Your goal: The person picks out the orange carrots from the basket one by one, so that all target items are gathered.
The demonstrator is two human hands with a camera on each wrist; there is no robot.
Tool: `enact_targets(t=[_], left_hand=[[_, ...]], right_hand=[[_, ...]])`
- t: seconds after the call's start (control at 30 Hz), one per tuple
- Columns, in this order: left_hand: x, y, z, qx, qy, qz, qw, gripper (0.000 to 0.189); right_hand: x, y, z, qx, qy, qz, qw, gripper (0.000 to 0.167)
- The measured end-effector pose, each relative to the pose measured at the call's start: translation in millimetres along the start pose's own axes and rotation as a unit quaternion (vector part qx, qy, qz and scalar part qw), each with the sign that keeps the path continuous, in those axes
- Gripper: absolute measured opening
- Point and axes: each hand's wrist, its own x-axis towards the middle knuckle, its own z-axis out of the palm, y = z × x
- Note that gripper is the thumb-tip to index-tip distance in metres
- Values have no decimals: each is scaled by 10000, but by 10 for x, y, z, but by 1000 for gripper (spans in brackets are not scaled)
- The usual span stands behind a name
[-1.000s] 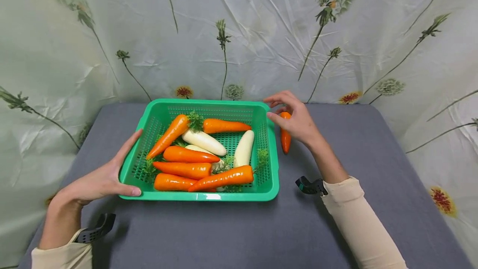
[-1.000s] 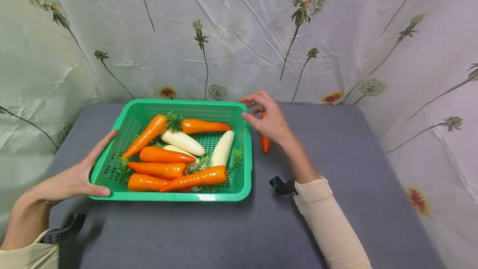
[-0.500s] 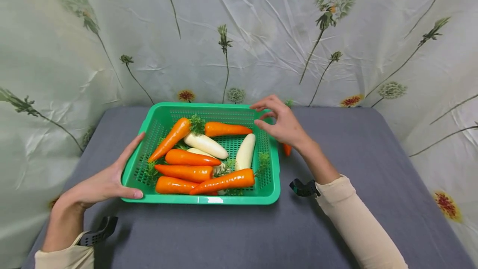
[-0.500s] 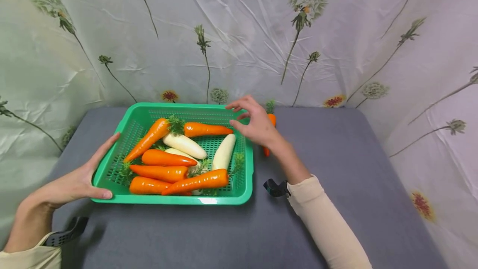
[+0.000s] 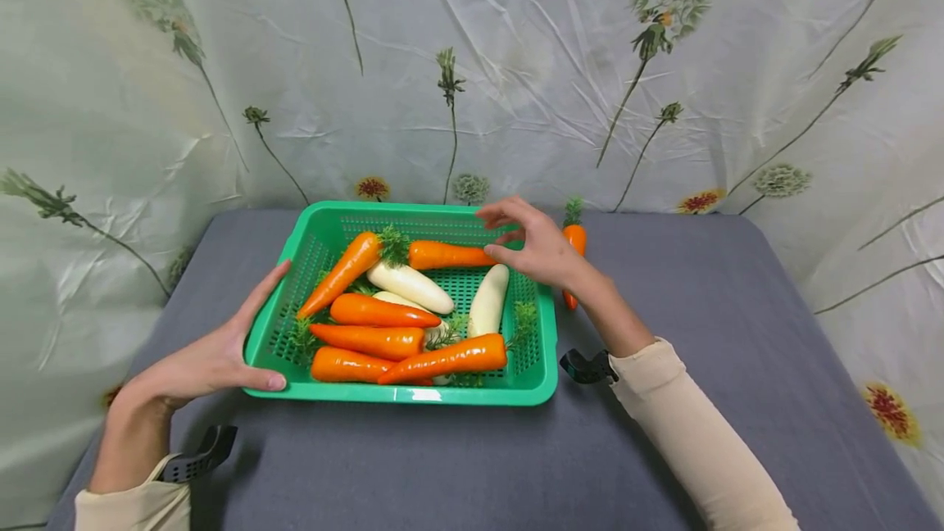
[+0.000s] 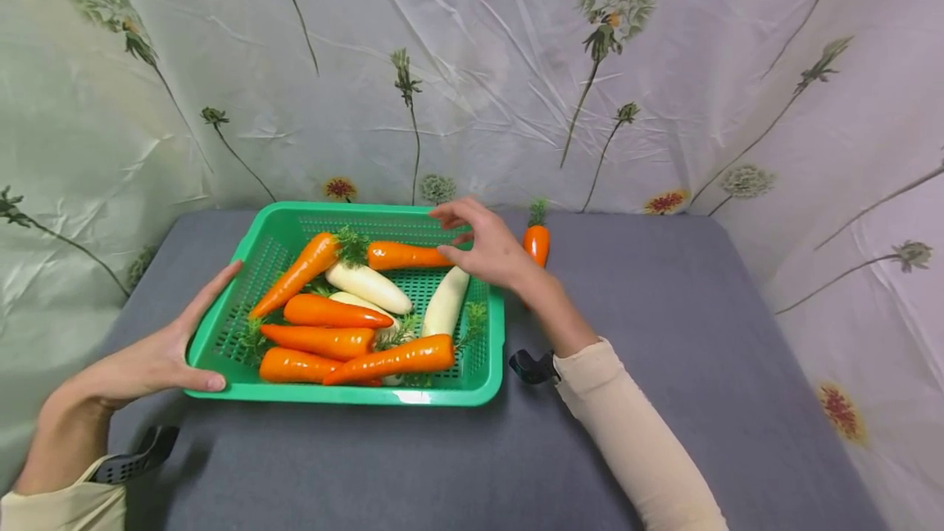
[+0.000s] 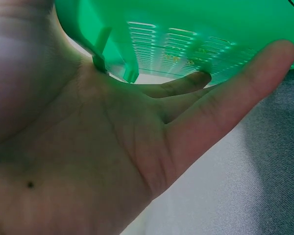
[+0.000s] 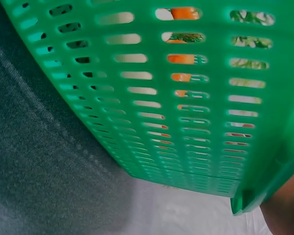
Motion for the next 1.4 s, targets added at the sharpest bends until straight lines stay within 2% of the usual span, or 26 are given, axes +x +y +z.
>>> enact_targets(t=[0.23, 0.57, 0.73, 0.97, 1.4], left_hand=[[40, 10, 21, -189, -58, 10, 9998, 130], [-31, -39, 9, -369, -79, 16, 9993, 129], [-43, -51, 7, -384, -76, -2, 9992, 129], [19, -39, 14, -303, -34, 53, 9995, 129], [3, -24, 7, -205, 25, 20, 9998, 128]], right_hand=[[44, -24, -18, -186, -360, 238, 9989, 56], [213, -38, 89, -193, -1102, 449, 9927, 61], [301, -34, 101, -131, -1644, 641, 9842, 64], [354, -20, 54, -460, -2214, 794, 9709, 72], [386, -55, 108, -1087, -2816, 855, 9495, 74]])
